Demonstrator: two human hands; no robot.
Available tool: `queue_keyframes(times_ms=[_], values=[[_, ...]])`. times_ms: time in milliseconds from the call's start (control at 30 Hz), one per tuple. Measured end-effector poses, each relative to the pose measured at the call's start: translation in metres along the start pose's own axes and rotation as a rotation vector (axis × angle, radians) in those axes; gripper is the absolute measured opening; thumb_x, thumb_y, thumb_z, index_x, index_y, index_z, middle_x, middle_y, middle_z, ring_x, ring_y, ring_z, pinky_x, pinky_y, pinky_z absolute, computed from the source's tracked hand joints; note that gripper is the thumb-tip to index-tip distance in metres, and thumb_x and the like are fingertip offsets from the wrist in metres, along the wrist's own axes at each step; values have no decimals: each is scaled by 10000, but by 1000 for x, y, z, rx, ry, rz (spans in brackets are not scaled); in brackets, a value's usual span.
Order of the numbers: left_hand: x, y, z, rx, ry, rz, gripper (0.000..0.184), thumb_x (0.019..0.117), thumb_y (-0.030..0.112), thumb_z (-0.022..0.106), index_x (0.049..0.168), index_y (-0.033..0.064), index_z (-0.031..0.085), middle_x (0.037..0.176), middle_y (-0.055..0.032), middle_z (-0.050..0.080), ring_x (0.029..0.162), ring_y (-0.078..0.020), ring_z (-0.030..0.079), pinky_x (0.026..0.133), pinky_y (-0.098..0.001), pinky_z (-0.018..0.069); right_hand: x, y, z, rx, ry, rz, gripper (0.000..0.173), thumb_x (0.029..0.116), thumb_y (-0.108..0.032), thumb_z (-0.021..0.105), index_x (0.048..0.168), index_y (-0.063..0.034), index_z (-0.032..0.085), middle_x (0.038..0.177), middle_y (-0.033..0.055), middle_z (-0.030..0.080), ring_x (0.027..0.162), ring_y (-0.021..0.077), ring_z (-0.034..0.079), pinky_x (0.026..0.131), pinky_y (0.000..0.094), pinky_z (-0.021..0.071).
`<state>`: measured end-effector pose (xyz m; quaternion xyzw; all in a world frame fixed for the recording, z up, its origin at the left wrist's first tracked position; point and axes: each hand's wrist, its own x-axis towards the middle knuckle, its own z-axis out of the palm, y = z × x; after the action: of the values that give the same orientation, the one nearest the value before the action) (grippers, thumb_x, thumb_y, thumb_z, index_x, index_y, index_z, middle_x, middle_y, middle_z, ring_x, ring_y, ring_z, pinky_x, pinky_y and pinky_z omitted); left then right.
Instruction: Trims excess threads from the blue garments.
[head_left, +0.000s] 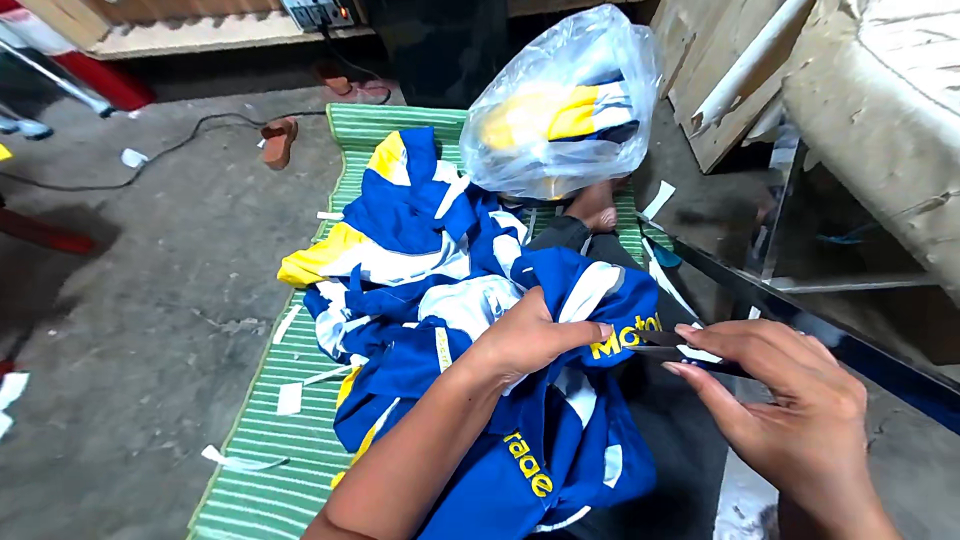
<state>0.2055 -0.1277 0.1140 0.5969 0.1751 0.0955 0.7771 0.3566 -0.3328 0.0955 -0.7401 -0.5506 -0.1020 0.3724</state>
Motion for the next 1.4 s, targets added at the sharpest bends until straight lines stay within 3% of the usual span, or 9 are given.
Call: queue_keyframes(times_ms=[233,400,600,767,833,933,1067,1200,1400], values=[[-3,-12,1,-22,-5,-17,215,887,-75,676,1080,14,643,926,-24,718,856,-56,693,807,-242,588,-3,3,0,22,-37,-36,272,953,-345,723,1067,-109,796,987,87,762,911,166,665,817,356,462],[-6,-15,0,-46,15,-22,194,888,-80,673,1056,13,653,908,-27,718,836,-53,689,792,-234,584,-8,6,6,102,-66,3,302,934,-348,740,1082,-90,791,1014,71,762,944,107,673,833,316,487],[-8,-24,0,-72,-3,-43,188,886,-64,682,1056,10,654,908,-31,724,839,-60,697,796,-242,589,-11,11,8,117,-85,-31,267,940,-348,744,1074,-123,798,998,59,758,928,116,661,835,318,473],[-9,-27,0,-16,-3,-42,203,891,-37,695,1082,16,654,932,-32,725,859,-58,699,811,-244,592,-13,10,9,218,-114,46,294,923,-288,763,1071,-35,782,1003,70,742,921,2,640,770,115,495],[-9,-28,-1,7,-15,-45,220,885,-33,706,1090,20,650,940,-29,728,868,-55,703,819,-244,595,-15,10,9,206,-116,52,283,923,-305,762,1066,-63,792,995,55,747,919,18,649,787,152,507],[-9,-30,-1,15,-30,-46,217,877,-30,715,1077,23,649,932,-18,728,866,-46,702,819,-241,594,-15,12,7,157,-122,25,257,938,-345,744,1062,-128,804,1004,42,766,939,81,679,834,292,511],[-9,-32,-3,73,-35,-26,223,880,3,725,1089,34,653,946,-8,729,881,-35,699,829,-233,590,-15,12,8,181,-149,61,269,933,-345,741,1044,-109,805,993,29,759,902,39,665,787,211,527],[-9,-33,-2,80,-39,-27,231,878,-13,723,1092,30,650,946,-8,727,881,-34,698,829,-229,589,-14,7,4,67,-155,14,245,976,-356,687,1007,-151,816,974,23,775,891,104,687,802,330,500],[-10,-32,-1,65,-38,-36,230,872,-44,711,1085,21,649,932,-20,728,864,-47,702,816,-237,594,-8,8,-1,42,-205,-17,245,990,-341,665,971,-147,815,958,14,775,849,95,684,763,327,498]])
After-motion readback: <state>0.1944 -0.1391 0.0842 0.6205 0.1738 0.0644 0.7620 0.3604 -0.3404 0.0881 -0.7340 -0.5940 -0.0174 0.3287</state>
